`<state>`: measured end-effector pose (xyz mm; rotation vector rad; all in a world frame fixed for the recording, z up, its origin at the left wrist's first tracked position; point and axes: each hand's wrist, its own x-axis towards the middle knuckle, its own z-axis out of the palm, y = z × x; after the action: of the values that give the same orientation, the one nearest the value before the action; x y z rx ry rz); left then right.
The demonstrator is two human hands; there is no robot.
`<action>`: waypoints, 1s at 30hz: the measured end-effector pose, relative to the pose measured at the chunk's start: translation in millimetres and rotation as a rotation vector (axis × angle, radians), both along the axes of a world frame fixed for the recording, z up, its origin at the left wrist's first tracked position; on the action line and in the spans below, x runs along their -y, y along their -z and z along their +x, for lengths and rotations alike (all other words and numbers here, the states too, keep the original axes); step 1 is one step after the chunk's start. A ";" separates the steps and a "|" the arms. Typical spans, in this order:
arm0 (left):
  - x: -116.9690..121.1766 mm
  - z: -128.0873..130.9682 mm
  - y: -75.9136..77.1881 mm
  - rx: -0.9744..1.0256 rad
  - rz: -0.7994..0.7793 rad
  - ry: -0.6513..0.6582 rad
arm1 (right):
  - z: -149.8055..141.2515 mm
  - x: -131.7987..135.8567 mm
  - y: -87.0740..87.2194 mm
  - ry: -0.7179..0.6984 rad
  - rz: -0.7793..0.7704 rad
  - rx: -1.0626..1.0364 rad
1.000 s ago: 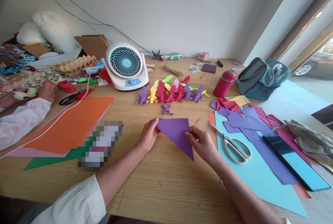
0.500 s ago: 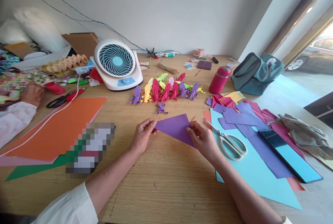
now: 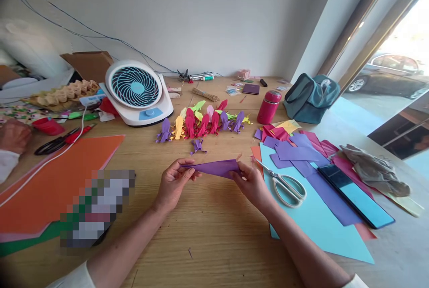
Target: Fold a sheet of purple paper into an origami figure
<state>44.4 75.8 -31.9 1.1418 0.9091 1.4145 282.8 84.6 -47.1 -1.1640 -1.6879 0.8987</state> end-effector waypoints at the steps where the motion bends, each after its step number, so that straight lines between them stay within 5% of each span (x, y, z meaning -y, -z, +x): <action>1: -0.1 -0.3 0.1 0.025 -0.004 0.004 | -0.1 -0.3 -0.7 0.001 0.017 -0.001; 8: 5.4 -1.1 -5.5 0.152 -0.002 0.105 | 0.0 4.8 -11.9 0.120 0.212 -0.052; 19: 5.7 -1.1 -9.7 0.345 -0.337 0.432 | 9.6 3.6 -34.4 0.063 0.322 -0.142; 26: 15.3 6.8 -9.0 -0.124 -0.323 0.577 | 6.8 5.4 -34.5 -0.056 0.296 -0.141; 30: 13.7 9.7 -3.1 -0.173 -0.218 0.444 | 6.4 2.9 -27.2 0.020 0.175 -0.216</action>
<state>54.1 62.2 -28.8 1.2198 0.8405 0.8476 289.2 81.7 -19.9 -0.9303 -1.5431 0.8159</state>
